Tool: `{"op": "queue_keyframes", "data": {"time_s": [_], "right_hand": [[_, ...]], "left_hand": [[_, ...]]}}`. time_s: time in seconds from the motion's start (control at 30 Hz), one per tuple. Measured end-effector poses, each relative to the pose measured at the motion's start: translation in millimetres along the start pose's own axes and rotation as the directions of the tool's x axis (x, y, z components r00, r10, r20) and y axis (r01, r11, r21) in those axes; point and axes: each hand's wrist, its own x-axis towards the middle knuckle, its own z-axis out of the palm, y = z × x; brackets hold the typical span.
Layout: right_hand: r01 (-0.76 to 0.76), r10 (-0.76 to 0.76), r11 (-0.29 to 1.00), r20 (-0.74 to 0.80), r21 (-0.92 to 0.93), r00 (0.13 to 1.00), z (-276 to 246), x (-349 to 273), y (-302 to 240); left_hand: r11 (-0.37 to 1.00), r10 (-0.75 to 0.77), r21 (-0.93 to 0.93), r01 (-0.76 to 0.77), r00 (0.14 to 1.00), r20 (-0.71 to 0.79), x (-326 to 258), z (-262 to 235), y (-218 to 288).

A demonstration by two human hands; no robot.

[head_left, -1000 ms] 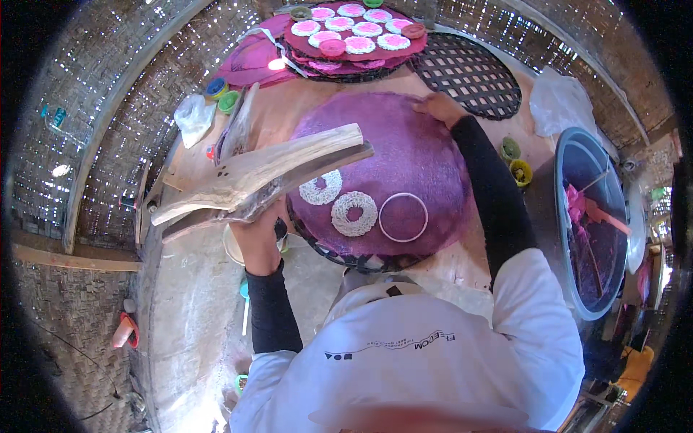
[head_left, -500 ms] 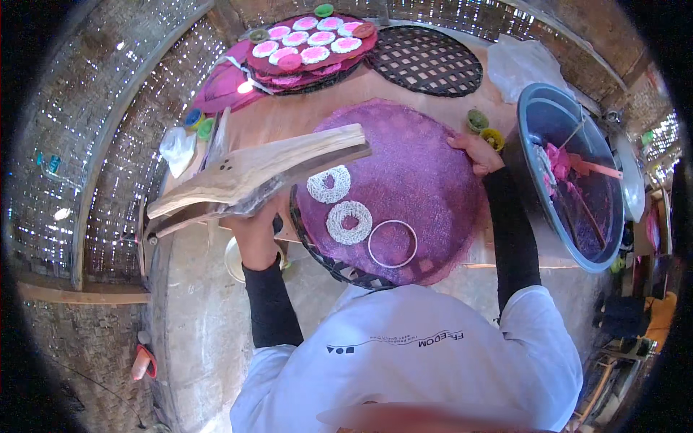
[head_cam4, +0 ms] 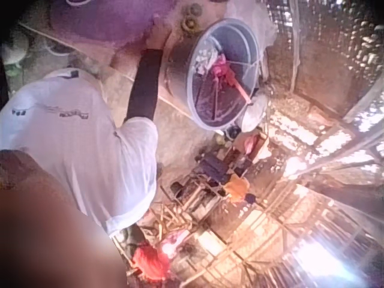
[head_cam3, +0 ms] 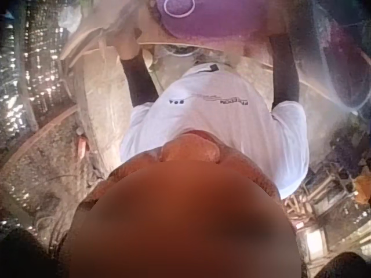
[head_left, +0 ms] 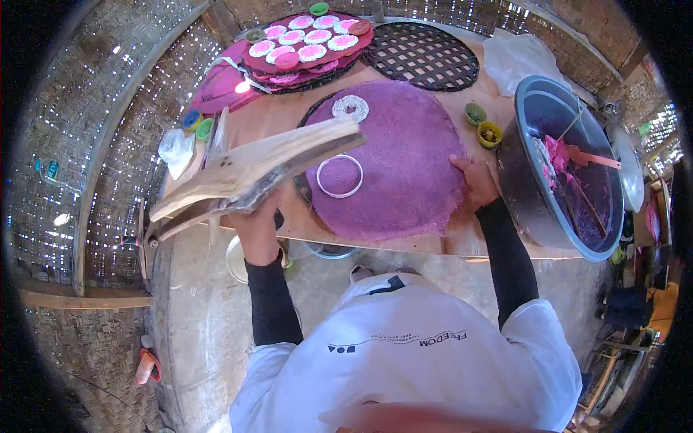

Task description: The person prepares round white pastries by hand using a wooden mold, dipping the mold into a bowl of white dough and pressing the shapes onto a purple surface.

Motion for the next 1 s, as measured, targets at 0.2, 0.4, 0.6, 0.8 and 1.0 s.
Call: {"op": "queue_keyframes", "data": {"time_s": [0.2, 0.4, 0.6, 0.8, 1.0], "right_hand": [[0.520, -0.757, 0.187, 0.215, -0.834, 0.617, 31, -65, -72], [0.723, 0.108, 0.548, 0.893, -0.421, 0.438, 123, -126, -152], [0.195, 0.319, 0.828, 0.728, -0.525, 0.607, 128, -120, -144], [0.288, 0.413, 0.681, 0.678, -0.673, 0.608, 146, -90, -148], [0.164, 0.609, 0.527, 0.505, -0.834, 0.612, 160, -62, -133]], "left_hand": [[0.960, -0.114, 0.278, 0.028, 0.948, 0.298, -6, 10, -13], [0.932, 0.230, 0.105, -0.347, 0.791, 0.567, 0, 43, -14], [0.864, 0.398, -0.500, 0.062, 0.525, 0.752, 98, 31, 4], [0.266, 0.470, -0.761, 0.592, 0.609, 0.639, 136, 34, -12], [0.091, 0.349, -0.738, 0.669, 0.673, 0.653, 135, 35, -55]]}}
